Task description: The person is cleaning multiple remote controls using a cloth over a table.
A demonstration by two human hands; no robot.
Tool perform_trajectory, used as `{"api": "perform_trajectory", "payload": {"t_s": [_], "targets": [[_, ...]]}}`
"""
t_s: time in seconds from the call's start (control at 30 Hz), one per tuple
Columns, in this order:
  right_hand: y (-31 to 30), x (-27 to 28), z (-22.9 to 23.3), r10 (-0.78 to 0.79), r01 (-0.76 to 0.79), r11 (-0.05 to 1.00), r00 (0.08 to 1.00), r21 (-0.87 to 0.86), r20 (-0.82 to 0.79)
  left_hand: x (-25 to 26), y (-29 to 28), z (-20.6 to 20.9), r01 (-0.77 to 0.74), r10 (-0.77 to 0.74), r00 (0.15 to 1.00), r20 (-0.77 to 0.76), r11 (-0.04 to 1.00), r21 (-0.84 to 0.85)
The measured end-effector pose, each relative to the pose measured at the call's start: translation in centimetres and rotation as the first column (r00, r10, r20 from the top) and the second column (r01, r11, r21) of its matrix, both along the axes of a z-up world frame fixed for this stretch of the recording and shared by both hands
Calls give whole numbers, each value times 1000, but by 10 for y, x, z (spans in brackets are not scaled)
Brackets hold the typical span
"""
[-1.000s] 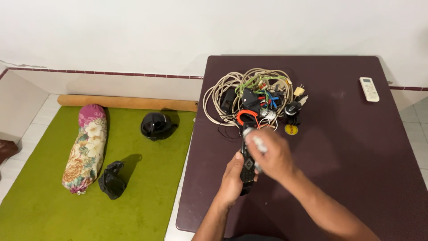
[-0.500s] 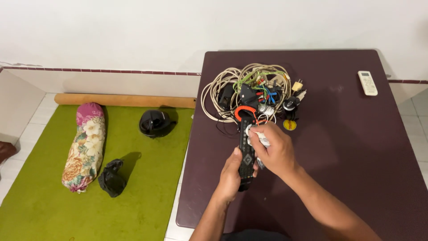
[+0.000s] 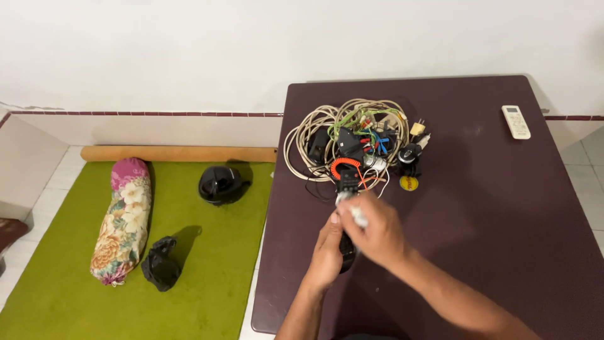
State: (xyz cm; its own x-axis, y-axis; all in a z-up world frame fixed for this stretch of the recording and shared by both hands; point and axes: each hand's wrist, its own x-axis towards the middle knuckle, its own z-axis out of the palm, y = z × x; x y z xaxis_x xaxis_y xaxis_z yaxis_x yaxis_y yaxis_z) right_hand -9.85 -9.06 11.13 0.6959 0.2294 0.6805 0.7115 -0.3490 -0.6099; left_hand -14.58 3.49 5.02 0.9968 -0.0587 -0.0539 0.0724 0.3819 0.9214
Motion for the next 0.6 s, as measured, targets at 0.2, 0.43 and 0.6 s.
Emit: {"api": "perform_trajectory", "payload": {"t_s": [0.2, 0.43, 0.6], "targets": [[-3, 17, -1, -37, 38, 999, 992, 5, -125, -5, 0, -4, -66, 67, 996, -59, 998, 12], [-1, 2, 2, -54, 51, 997, 997, -61, -59, 2, 0, 5, -55, 51, 998, -35, 993, -104], [-3, 10, 4, -60, 72, 996, 976, 50, -209, 0, -5, -3, -48, 44, 997, -64, 997, -58]]}}
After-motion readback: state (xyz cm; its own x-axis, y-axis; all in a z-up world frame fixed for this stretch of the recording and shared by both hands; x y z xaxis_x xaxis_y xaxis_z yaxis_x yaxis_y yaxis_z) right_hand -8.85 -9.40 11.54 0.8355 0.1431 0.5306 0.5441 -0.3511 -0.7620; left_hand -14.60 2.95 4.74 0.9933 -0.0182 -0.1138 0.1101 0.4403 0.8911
